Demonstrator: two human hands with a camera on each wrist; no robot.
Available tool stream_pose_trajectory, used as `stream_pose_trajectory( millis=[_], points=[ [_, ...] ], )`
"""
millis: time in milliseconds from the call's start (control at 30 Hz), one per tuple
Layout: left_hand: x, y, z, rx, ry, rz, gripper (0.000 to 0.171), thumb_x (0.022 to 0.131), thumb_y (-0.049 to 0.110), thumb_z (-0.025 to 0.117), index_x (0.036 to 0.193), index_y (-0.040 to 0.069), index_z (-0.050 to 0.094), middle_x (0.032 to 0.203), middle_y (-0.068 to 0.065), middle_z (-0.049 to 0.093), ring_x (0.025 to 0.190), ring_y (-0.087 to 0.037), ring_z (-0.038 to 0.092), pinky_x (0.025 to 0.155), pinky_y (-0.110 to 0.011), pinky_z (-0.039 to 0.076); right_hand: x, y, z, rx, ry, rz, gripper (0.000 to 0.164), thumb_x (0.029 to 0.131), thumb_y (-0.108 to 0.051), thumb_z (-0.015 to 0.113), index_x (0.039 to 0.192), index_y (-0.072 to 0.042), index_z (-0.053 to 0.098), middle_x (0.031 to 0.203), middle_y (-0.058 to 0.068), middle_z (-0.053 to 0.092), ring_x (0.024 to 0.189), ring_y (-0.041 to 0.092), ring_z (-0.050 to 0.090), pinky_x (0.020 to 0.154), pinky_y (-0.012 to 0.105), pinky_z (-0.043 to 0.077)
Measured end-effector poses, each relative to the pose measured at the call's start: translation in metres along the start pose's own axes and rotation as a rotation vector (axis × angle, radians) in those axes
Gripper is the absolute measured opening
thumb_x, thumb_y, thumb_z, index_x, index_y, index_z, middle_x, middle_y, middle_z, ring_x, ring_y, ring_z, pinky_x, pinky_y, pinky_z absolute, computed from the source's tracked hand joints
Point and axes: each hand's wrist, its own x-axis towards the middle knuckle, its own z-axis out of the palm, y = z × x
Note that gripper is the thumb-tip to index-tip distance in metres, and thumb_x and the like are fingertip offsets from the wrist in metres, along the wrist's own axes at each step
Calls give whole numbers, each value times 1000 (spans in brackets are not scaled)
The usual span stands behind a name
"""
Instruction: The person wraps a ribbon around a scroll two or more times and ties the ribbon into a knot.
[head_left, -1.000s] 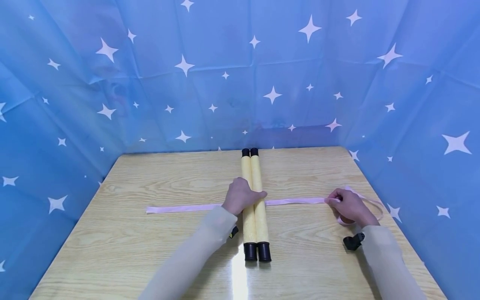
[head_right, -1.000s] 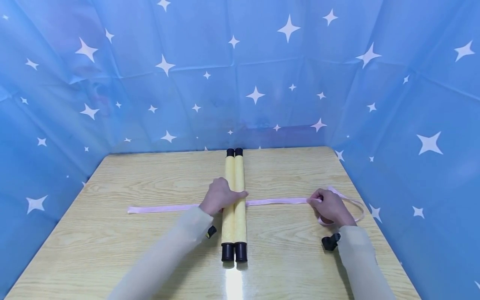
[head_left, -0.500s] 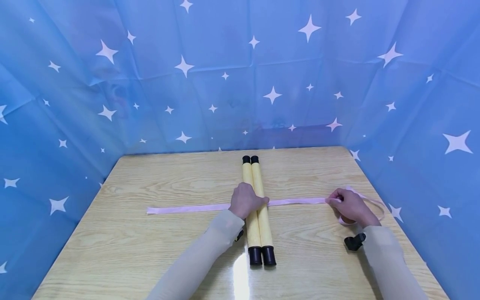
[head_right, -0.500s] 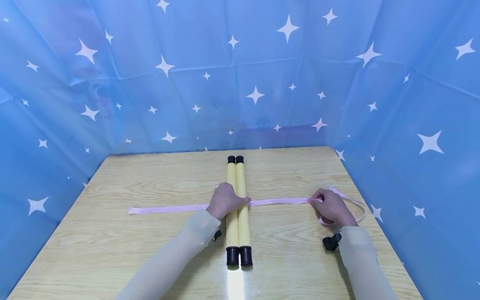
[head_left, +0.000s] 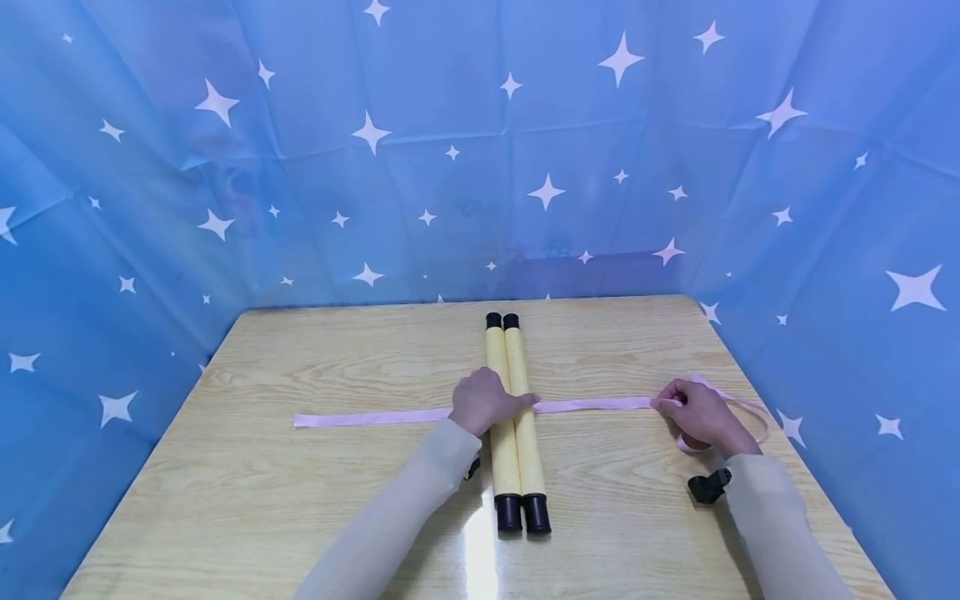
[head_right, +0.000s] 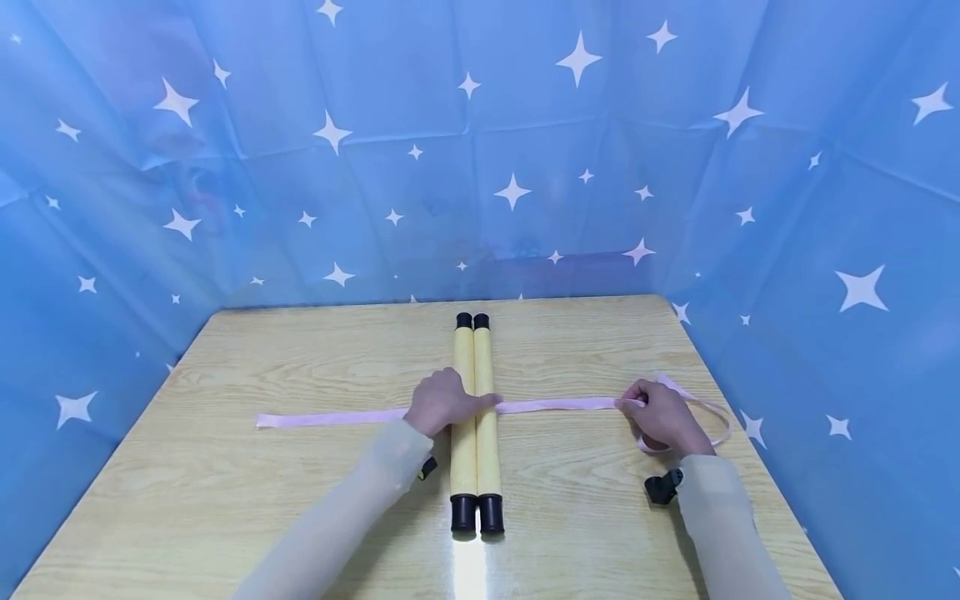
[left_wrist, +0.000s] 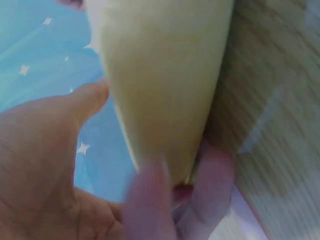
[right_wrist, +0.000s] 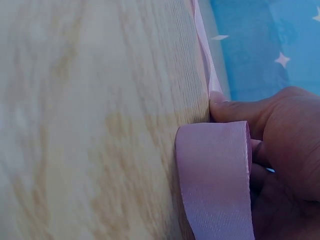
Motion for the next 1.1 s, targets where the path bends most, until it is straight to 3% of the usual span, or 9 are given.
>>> stream_pose_trajectory(
  millis=[100,167,333,433,533,800,933,1100],
  points=[
    [2,-9,-12,74,-29,6,67,82,78,65,62,18,42,57,3,36,51,-14,41,46,-29,35,-1,1,-1,-13,2,-9,39,105,-43,56,115,-5,61,87,7,57,70,20,51,59,32,43],
    [5,-19,-22,66,-42,18,65,85,77,62,68,16,48,62,2,40,53,-15,42,48,-31,36,-2,1,-2,-28,11,-19,38,105,-42,57,114,-5,62,89,7,58,73,20,51,62,32,42],
    [6,-56,-47,-54,-31,73,53,91,53,73,106,3,64,95,-8,66,78,-21,61,71,-38,54,-4,-1,-5,-45,23,-39,36,105,-40,58,112,-4,63,89,7,58,76,20,51,64,31,41],
    [6,-80,-59,-88,-35,113,54,92,40,76,124,-1,63,116,-15,69,96,-26,66,88,-44,56,-5,-2,-5,-33,10,-35,37,105,-40,58,112,-4,62,86,7,58,73,20,51,62,31,41],
    [5,-105,-67,-89,-56,156,53,94,34,76,130,-1,62,121,-18,67,105,-29,65,94,-48,55,-5,-2,-4,-15,-5,-30,37,106,-40,57,112,-4,62,84,6,58,70,20,51,59,32,42],
    [-3,-157,-84,-52,-76,142,54,88,28,82,134,5,63,127,-18,60,117,-33,56,94,-49,52,-4,-2,-3,23,-34,-4,36,106,-38,56,115,-4,60,79,5,55,59,18,49,54,33,43],
    [-7,-170,-86,-31,-72,162,47,85,23,85,126,7,67,121,-15,62,109,-30,58,89,-45,53,-4,-1,-3,18,-34,-7,36,106,-39,57,114,-4,61,78,5,56,60,18,49,54,32,43],
    [-9,-178,-85,-23,-78,199,30,85,18,85,110,9,72,101,-8,65,88,-21,55,78,-36,48,-2,-1,-2,16,-22,-7,36,105,-41,57,113,-5,61,81,6,57,63,18,50,55,32,43]
  ],
)
